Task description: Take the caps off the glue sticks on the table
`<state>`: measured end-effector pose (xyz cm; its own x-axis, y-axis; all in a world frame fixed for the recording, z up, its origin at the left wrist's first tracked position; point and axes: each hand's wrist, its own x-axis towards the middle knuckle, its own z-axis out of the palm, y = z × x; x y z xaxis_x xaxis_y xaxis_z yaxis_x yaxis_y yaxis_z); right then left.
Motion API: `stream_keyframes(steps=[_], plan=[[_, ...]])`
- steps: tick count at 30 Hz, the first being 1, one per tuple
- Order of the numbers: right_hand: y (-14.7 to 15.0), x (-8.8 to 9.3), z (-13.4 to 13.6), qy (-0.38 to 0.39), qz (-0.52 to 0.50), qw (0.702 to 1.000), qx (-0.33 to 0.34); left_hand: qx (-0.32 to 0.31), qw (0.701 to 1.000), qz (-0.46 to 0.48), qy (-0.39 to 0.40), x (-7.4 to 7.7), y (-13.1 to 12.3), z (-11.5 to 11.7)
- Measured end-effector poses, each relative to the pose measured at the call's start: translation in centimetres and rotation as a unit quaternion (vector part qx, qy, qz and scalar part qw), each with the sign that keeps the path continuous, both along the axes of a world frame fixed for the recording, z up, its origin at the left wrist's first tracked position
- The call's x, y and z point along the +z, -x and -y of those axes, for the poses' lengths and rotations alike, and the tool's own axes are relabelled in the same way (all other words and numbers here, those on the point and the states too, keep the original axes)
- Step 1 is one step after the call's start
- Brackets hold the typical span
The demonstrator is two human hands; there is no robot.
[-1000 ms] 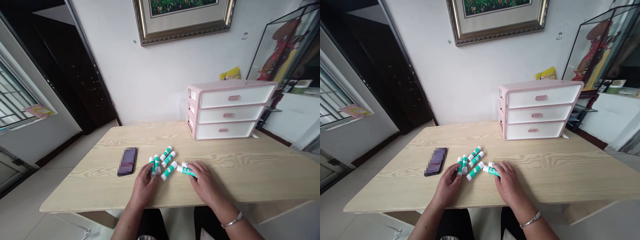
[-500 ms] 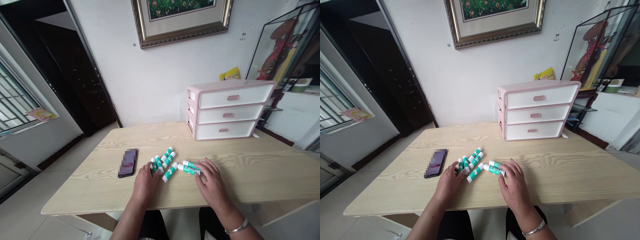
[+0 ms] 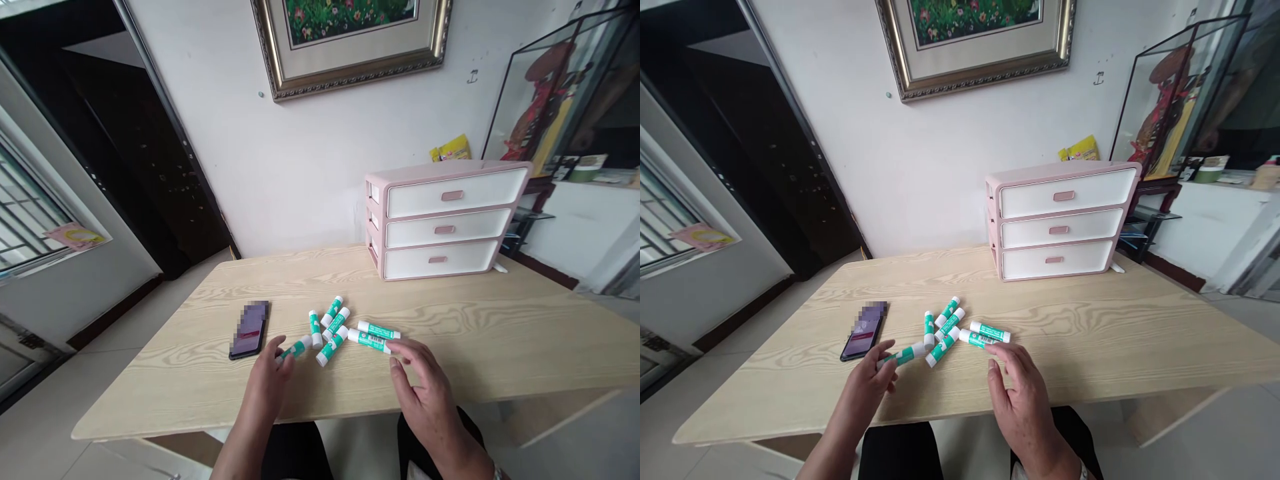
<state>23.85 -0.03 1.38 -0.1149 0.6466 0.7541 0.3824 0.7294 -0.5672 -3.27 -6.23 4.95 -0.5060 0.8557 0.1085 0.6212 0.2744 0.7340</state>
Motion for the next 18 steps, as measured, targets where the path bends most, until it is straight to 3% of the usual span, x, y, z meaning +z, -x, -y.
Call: stream_keyframes(steps=[4, 8, 10, 13, 16, 18], plan=[[1.3, 2.0, 2.4, 0.120, 0.007, 0.989, 0.082, -0.056, 0.979, 0.192, -0.041, -0.7, -1.0, 4.3], [2.9, 2.9, 4.5, 0.256, 0.054, 0.948, 0.179, -0.157, 0.951, 0.264, -0.046, -2.5, -3.5, 7.2], [3.5, 2.7, 5.1, 0.270, 0.069, 0.939, 0.200, -0.222, 0.944, 0.240, -0.044, -3.4, -4.6, 7.5], [3.7, 2.0, 5.3, 0.263, 0.090, 0.941, 0.193, -0.315, 0.940, 0.119, -0.050, -4.2, -5.4, 6.9], [3.7, 1.2, 5.4, 0.253, 0.129, 0.942, 0.177, -0.359, 0.932, -0.026, -0.031, -4.5, -5.9, 5.9], [3.6, 1.0, 5.7, 0.255, 0.158, 0.937, 0.182, -0.376, 0.925, -0.061, -0.010, -4.6, -6.4, 5.4]])
